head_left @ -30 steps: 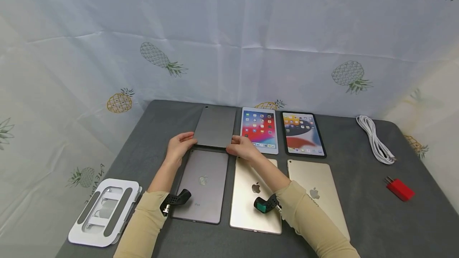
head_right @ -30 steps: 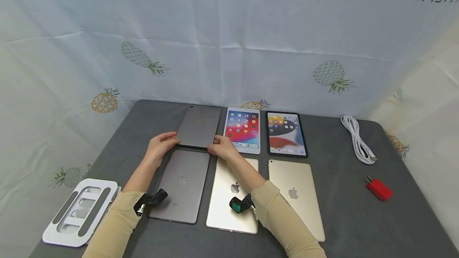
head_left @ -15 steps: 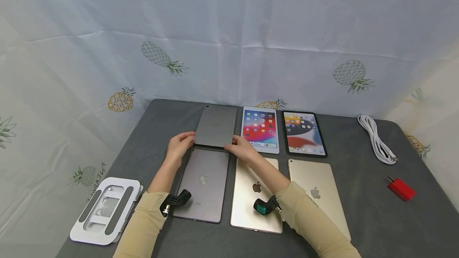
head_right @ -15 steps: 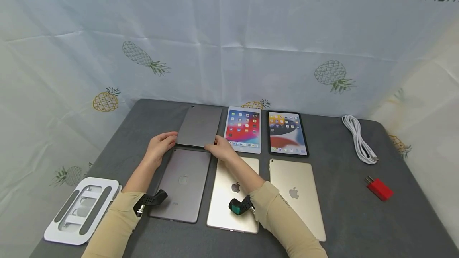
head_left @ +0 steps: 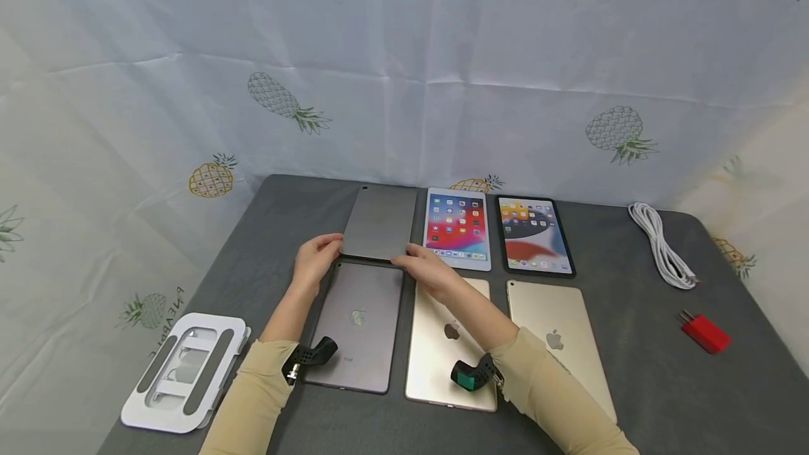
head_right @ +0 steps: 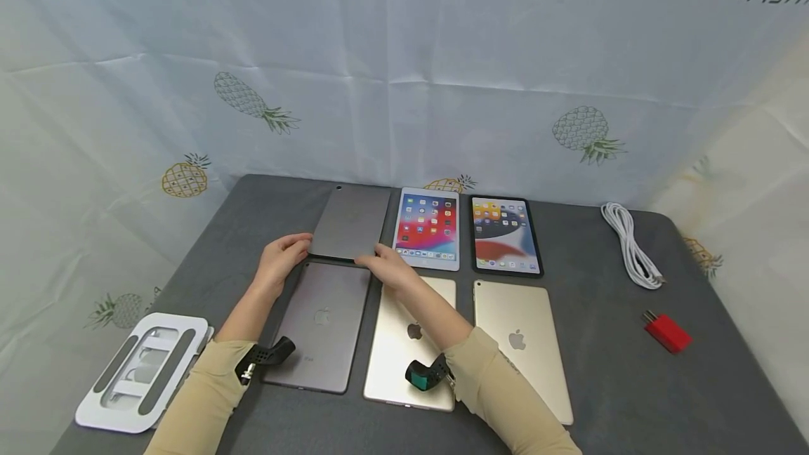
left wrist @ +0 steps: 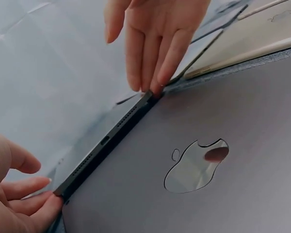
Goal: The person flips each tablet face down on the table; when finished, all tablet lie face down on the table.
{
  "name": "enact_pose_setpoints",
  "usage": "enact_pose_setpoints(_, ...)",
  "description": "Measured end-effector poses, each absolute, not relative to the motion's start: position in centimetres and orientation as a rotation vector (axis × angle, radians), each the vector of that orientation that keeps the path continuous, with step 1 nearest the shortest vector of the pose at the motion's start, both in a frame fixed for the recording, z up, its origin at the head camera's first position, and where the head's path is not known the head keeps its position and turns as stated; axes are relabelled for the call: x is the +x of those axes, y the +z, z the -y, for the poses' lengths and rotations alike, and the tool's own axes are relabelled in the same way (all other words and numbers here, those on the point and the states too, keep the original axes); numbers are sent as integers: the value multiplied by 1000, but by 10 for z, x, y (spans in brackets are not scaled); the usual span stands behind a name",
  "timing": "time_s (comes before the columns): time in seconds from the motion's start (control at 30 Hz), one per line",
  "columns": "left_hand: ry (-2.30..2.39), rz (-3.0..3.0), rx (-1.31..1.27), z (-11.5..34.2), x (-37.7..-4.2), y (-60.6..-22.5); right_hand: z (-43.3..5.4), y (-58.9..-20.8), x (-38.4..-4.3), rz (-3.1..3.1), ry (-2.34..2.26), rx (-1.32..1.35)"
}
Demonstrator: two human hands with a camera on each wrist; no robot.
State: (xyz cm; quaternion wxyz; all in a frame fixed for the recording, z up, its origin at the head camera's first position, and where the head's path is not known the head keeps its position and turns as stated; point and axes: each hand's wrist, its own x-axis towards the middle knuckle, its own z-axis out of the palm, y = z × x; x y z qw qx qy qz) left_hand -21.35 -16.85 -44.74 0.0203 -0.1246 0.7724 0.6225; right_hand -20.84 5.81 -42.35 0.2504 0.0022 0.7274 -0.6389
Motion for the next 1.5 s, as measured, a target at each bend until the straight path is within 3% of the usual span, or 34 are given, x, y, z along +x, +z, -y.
enact_pose_setpoints(1.0,1684,-2637,-278,160,-205,-448,-57,-427,-205,-1783,-1901,48)
enact_pose_setpoints(1.5,1782,-2559,18,120,-200,-434,-125,-422,-207,-2103,-1920,-5)
